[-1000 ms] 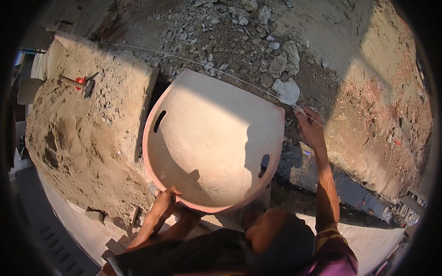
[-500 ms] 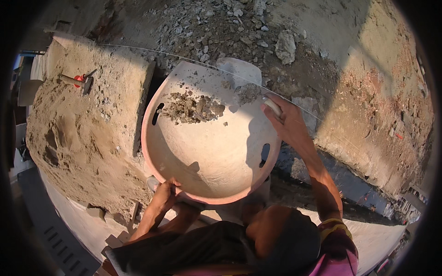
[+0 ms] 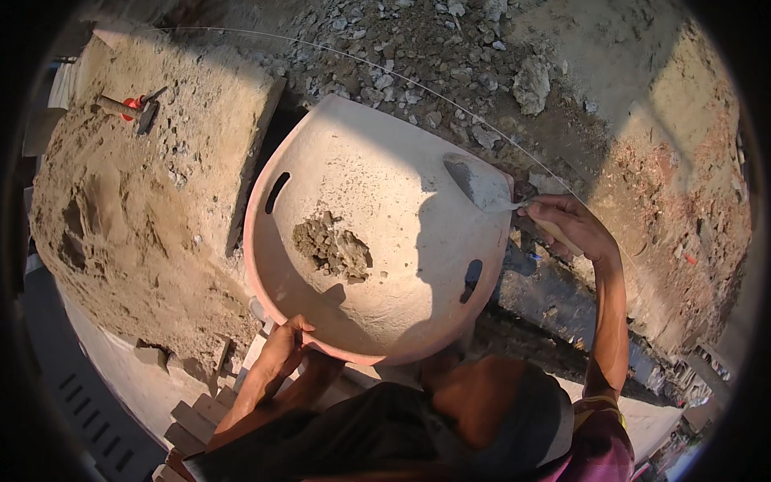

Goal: The person scoops wet cement from a pink basin using a trowel and applies it to a rough concrete surface. They spread and smooth the cement along a guide line, repeatedly scooping and smoothing the material.

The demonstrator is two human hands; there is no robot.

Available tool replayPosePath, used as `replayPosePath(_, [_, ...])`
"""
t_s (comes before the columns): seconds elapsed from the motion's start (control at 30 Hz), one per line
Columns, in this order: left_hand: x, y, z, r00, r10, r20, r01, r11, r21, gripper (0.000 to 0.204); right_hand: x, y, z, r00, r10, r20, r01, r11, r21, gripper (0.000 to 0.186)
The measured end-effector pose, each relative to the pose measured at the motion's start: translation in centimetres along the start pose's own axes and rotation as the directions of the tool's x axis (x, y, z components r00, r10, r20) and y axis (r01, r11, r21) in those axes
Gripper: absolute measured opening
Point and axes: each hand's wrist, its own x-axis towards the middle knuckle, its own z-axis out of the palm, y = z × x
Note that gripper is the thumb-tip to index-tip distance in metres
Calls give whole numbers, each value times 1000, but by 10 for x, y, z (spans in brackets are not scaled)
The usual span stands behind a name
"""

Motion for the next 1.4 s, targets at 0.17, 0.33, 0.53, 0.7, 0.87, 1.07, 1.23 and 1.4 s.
replayPosePath(0.17, [-7,3,-1,1000,-10,-24,10,1000,-18,20,60,-25,37,996,-87,-29,87,996,12,39])
replayPosePath(0.33, [8,5,-16,998,-44,46,42,998,48,13,110,-55,50,977,-173,-129,169,985,-40,45])
replayPosePath(0.53, [15,6,13,999,-2,34,5,997,-75,9,160,-117,62,881,-365,-300,323,929,-183,51])
replayPosePath(0.7, [13,12,17,999,-49,13,49,998,28,7,145,-97,62,841,-437,-320,364,893,-266,50])
replayPosePath(0.87, [18,9,20,999,-41,7,41,998,-37,8,106,-56,81,449,-864,-228,509,457,-730,48])
replayPosePath(1.07, [19,5,24,1000,-16,9,17,992,-127,11,19,-4,12,924,-265,-278,270,963,-19,39])
replayPosePath(1.23, [7,15,37,993,-73,-96,75,997,15,11,-11,18,-22,990,-51,-131,40,995,-89,39])
replayPosePath(1.4, [15,7,21,999,-50,-11,49,997,-51,11,67,-24,-3,972,-135,-191,102,980,-171,43])
